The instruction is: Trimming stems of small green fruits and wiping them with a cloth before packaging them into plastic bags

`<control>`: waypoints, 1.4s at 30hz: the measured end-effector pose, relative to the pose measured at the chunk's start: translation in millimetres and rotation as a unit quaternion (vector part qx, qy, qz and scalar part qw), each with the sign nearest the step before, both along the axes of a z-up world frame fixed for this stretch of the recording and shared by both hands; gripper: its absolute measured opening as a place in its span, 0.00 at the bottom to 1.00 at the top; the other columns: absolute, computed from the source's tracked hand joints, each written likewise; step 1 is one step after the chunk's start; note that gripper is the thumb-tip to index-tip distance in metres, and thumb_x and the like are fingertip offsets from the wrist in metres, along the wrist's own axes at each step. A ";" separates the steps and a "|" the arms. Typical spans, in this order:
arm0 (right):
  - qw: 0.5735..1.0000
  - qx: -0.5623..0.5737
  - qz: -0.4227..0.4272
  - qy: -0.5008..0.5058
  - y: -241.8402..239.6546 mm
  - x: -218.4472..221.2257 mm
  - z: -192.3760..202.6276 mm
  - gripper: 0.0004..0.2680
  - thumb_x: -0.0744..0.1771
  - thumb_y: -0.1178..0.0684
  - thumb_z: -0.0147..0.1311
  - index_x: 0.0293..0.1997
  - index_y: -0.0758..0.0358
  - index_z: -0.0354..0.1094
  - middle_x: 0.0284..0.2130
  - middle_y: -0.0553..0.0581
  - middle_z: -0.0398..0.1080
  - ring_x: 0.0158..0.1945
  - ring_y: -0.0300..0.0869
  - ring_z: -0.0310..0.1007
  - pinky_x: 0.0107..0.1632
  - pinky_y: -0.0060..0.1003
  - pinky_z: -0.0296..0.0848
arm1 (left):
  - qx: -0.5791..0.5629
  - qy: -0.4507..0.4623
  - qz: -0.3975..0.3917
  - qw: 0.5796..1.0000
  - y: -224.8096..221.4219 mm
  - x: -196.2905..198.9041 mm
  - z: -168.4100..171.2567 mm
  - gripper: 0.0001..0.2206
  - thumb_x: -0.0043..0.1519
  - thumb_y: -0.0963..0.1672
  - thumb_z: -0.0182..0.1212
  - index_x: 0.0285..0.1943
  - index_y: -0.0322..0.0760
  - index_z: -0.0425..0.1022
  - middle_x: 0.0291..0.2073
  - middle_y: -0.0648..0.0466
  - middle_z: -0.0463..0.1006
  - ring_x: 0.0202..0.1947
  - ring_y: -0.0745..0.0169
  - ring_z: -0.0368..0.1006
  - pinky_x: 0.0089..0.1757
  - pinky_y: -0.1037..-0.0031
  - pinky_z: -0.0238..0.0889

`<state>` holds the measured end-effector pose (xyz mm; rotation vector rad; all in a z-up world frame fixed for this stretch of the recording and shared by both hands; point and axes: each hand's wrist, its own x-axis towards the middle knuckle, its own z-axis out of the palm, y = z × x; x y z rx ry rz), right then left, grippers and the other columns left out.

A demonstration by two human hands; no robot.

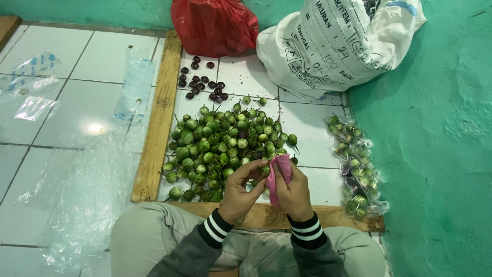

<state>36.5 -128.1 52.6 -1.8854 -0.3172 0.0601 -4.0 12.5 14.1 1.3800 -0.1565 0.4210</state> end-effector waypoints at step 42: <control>0.995 0.097 -0.025 0.017 10.2 -1.2 1.6 0.13 0.71 0.52 0.51 0.25 0.61 0.71 0.15 0.55 0.69 0.23 0.38 0.64 0.34 0.37 0.70 | 0.052 0.008 0.060 0.997 -6.0 -6.5 10.0 0.19 0.62 0.36 0.61 0.63 0.31 0.75 0.53 0.41 0.75 0.52 0.47 0.77 0.49 0.55 0.72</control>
